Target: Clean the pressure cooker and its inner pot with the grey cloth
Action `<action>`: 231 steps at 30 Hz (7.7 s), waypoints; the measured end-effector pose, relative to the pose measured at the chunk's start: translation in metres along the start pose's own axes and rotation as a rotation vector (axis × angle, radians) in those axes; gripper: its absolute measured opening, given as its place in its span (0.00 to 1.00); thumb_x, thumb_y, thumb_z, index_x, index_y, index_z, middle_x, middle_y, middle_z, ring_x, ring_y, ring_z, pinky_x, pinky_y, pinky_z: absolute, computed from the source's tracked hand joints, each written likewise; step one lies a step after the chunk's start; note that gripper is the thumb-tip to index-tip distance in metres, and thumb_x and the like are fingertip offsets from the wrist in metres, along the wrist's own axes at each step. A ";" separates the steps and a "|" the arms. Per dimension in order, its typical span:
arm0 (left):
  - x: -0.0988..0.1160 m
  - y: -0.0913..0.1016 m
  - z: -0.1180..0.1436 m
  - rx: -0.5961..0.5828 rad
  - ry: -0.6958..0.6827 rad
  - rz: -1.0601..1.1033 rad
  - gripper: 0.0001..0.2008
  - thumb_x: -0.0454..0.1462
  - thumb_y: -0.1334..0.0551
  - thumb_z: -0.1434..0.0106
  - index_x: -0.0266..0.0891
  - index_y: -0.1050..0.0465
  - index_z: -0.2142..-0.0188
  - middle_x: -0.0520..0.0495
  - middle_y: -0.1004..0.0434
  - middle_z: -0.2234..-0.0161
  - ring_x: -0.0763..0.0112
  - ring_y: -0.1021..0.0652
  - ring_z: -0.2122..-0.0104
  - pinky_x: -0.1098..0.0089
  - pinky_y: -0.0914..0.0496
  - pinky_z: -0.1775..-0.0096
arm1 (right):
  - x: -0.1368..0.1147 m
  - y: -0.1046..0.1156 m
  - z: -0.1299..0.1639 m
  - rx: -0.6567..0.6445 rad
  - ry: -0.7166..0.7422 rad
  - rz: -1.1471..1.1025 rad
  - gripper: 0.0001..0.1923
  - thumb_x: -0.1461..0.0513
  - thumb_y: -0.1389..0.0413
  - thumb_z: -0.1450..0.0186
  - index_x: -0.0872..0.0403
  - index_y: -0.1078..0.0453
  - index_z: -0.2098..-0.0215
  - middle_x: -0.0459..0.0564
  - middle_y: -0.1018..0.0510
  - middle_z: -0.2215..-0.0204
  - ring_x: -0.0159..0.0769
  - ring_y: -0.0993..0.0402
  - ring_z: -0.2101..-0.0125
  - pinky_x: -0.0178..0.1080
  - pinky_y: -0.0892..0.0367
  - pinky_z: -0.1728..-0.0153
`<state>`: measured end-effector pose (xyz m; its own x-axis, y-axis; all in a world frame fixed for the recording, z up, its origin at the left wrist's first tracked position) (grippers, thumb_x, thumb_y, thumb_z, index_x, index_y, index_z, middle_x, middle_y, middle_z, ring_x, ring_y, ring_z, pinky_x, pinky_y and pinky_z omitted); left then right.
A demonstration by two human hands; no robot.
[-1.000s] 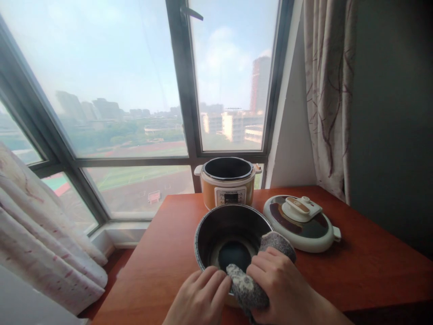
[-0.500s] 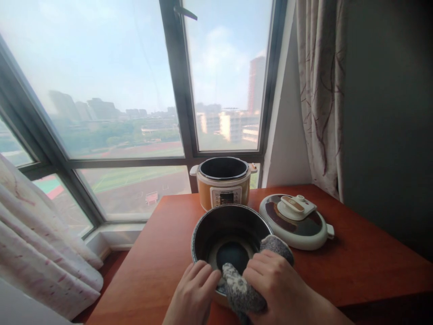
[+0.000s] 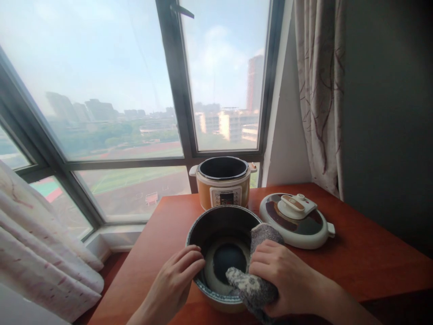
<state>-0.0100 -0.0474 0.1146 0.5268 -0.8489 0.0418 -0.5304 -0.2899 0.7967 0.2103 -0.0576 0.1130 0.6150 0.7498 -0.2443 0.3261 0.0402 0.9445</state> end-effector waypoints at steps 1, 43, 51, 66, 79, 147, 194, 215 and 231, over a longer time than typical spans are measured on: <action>0.008 0.001 0.000 0.004 -0.006 -0.032 0.15 0.29 0.49 0.32 0.40 0.29 0.52 0.42 0.22 0.53 0.65 0.25 0.48 0.68 0.27 0.49 | 0.000 -0.001 0.000 0.003 -0.006 0.001 0.15 0.53 0.36 0.48 0.51 0.31 0.67 0.46 0.23 0.66 0.40 0.33 0.64 0.43 0.43 0.59; 0.003 0.008 -0.017 -0.073 0.200 0.141 0.14 0.24 0.50 0.39 0.41 0.31 0.66 0.45 0.26 0.59 0.66 0.25 0.59 0.70 0.29 0.59 | -0.003 -0.006 -0.011 -0.001 -0.002 0.054 0.15 0.52 0.36 0.47 0.51 0.31 0.68 0.46 0.22 0.68 0.40 0.31 0.65 0.44 0.42 0.58; 0.049 -0.011 -0.009 -0.137 0.227 -0.068 0.16 0.24 0.45 0.52 0.43 0.36 0.66 0.49 0.26 0.67 0.63 0.27 0.68 0.68 0.32 0.68 | -0.026 -0.017 -0.020 0.113 -0.038 0.183 0.16 0.53 0.35 0.48 0.51 0.35 0.71 0.47 0.23 0.69 0.40 0.31 0.68 0.43 0.44 0.65; 0.041 -0.015 -0.005 -0.114 0.262 0.181 0.11 0.24 0.46 0.44 0.42 0.39 0.67 0.48 0.29 0.68 0.65 0.29 0.67 0.68 0.34 0.64 | -0.041 -0.014 -0.021 0.126 0.013 0.201 0.15 0.54 0.36 0.43 0.51 0.37 0.69 0.44 0.24 0.68 0.39 0.31 0.68 0.42 0.45 0.68; -0.023 -0.007 -0.014 -0.096 0.192 0.460 0.12 0.24 0.51 0.39 0.40 0.39 0.73 0.49 0.31 0.73 0.68 0.30 0.67 0.71 0.36 0.66 | 0.017 0.007 -0.006 -0.021 0.032 -0.017 0.16 0.58 0.34 0.51 0.50 0.30 0.66 0.44 0.24 0.65 0.38 0.34 0.62 0.41 0.42 0.54; 0.047 -0.013 -0.018 0.098 0.094 0.072 0.10 0.27 0.52 0.34 0.42 0.41 0.69 0.51 0.34 0.74 0.68 0.30 0.72 0.64 0.32 0.58 | -0.022 -0.009 -0.009 0.122 -0.150 0.064 0.14 0.55 0.35 0.49 0.50 0.33 0.71 0.44 0.24 0.69 0.40 0.31 0.66 0.42 0.44 0.63; -0.023 0.012 -0.008 0.091 0.069 0.327 0.17 0.27 0.53 0.32 0.41 0.37 0.75 0.52 0.27 0.76 0.73 0.24 0.69 0.66 0.30 0.48 | 0.003 0.017 0.004 0.035 -0.029 -0.122 0.18 0.61 0.34 0.50 0.50 0.28 0.60 0.45 0.23 0.59 0.41 0.32 0.53 0.42 0.43 0.47; 0.070 -0.016 -0.015 0.203 0.092 -0.083 0.13 0.23 0.52 0.39 0.41 0.37 0.69 0.53 0.31 0.74 0.72 0.26 0.69 0.62 0.39 0.40 | -0.040 -0.011 -0.008 0.313 -0.096 0.247 0.12 0.57 0.35 0.48 0.50 0.34 0.75 0.44 0.25 0.76 0.37 0.33 0.73 0.43 0.48 0.67; 0.044 -0.008 -0.021 0.235 0.117 0.154 0.14 0.26 0.54 0.35 0.42 0.38 0.71 0.54 0.30 0.77 0.73 0.27 0.75 0.66 0.31 0.54 | -0.005 0.005 -0.005 -0.077 0.040 0.031 0.19 0.48 0.33 0.51 0.51 0.28 0.70 0.45 0.21 0.69 0.39 0.29 0.65 0.43 0.40 0.57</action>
<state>0.0313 -0.0732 0.1227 0.4938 -0.8382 0.2313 -0.7420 -0.2675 0.6148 0.2049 -0.0576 0.1205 0.5945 0.7768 -0.2076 0.2504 0.0665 0.9659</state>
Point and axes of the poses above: each hand's wrist, its own z-axis away from the middle knuckle, its own y-axis out of the back of the hand, x = y × z, the point moved 7 cm from there along -z, towards the middle knuckle
